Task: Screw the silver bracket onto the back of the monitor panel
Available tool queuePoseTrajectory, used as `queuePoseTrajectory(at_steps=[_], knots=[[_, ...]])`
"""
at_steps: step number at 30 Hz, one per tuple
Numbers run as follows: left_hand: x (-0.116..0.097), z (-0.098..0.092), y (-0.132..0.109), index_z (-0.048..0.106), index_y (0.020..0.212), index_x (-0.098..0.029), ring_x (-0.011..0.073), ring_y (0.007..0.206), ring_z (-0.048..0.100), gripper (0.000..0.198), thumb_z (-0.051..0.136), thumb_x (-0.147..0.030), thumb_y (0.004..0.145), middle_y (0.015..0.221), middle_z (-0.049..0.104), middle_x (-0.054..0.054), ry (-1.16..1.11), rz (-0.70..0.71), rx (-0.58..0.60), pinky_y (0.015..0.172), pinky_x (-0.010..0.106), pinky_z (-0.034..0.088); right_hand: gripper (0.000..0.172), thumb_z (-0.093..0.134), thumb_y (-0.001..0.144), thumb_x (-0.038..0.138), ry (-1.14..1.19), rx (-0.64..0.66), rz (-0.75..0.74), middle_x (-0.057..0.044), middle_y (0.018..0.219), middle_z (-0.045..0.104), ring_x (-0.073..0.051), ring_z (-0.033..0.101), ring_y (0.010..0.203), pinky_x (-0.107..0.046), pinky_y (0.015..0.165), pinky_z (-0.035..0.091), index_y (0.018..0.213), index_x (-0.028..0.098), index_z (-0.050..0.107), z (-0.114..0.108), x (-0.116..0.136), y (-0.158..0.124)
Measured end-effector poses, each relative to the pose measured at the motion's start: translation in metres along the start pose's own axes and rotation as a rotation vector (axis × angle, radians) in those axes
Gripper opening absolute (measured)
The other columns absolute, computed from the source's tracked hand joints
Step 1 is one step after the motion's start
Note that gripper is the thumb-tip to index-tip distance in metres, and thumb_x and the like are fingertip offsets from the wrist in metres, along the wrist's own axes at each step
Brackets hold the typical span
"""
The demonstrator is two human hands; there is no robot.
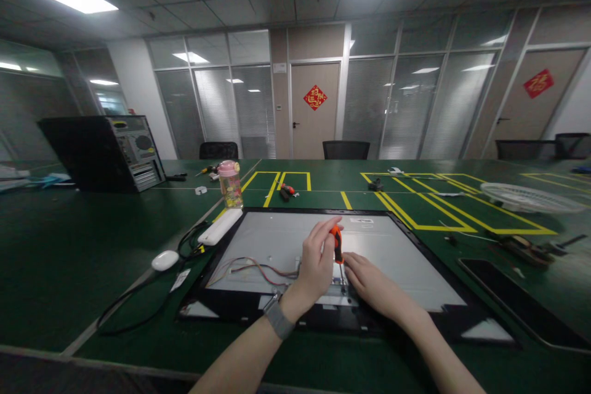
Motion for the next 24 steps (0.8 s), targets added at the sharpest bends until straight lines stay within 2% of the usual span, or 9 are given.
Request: queuePoseTrajectory(at_steps=[10, 16, 21, 24], knots=[[-0.0033, 0.0009, 0.0025, 0.059, 0.120, -0.022, 0.0181, 0.100, 0.058, 0.032, 0.037, -0.018, 0.097, 0.108, 0.063, 0.006, 0.038, 0.036, 0.022, 0.090, 0.032, 0.045, 0.037, 0.033, 0.095, 0.022, 0.031, -0.027, -0.008, -0.017, 0.123, 0.059, -0.025, 0.054, 0.116, -0.039, 0.103, 0.039, 0.122, 0.010, 0.056, -0.0007, 0.0001, -0.0003], [-0.0006, 0.0015, 0.0002, 0.065, 0.111, -0.023, 0.0160, 0.084, 0.056, 0.024, 0.050, -0.022, 0.092, 0.094, 0.056, 0.004, 0.104, 0.028, -0.009, 0.080, 0.029, 0.048, 0.036, 0.034, 0.095, 0.022, 0.046, -0.028, -0.023, -0.017, 0.121, 0.061, -0.026, 0.055, 0.113, -0.039, 0.101, 0.040, 0.121, 0.011, 0.057, -0.0010, 0.0013, 0.0001], [-0.0014, 0.0034, 0.0005, 0.055, 0.126, -0.023, 0.0191, 0.106, 0.055, 0.035, 0.035, -0.018, 0.098, 0.114, 0.059, 0.007, 0.081, 0.054, 0.000, 0.095, 0.035, 0.043, 0.037, 0.034, 0.095, 0.022, 0.029, -0.043, -0.018, -0.017, 0.122, 0.061, -0.026, 0.055, 0.115, -0.039, 0.101, 0.040, 0.122, 0.011, 0.056, -0.0010, 0.0001, -0.0004], [-0.0013, 0.0022, 0.0015, 0.056, 0.125, -0.022, 0.0191, 0.102, 0.056, 0.034, 0.039, -0.018, 0.096, 0.109, 0.061, 0.007, 0.088, 0.054, -0.026, 0.092, 0.035, 0.044, 0.037, 0.034, 0.095, 0.023, 0.044, -0.046, -0.023, -0.016, 0.123, 0.061, -0.026, 0.055, 0.116, -0.041, 0.102, 0.040, 0.123, 0.012, 0.056, -0.0004, -0.0014, -0.0002]])
Point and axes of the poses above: each hand's wrist, its own y-axis towards the middle knuckle, its own z-axis out of the palm, x = y × z, the point moved 6 cm from there along y, towards the middle knuckle
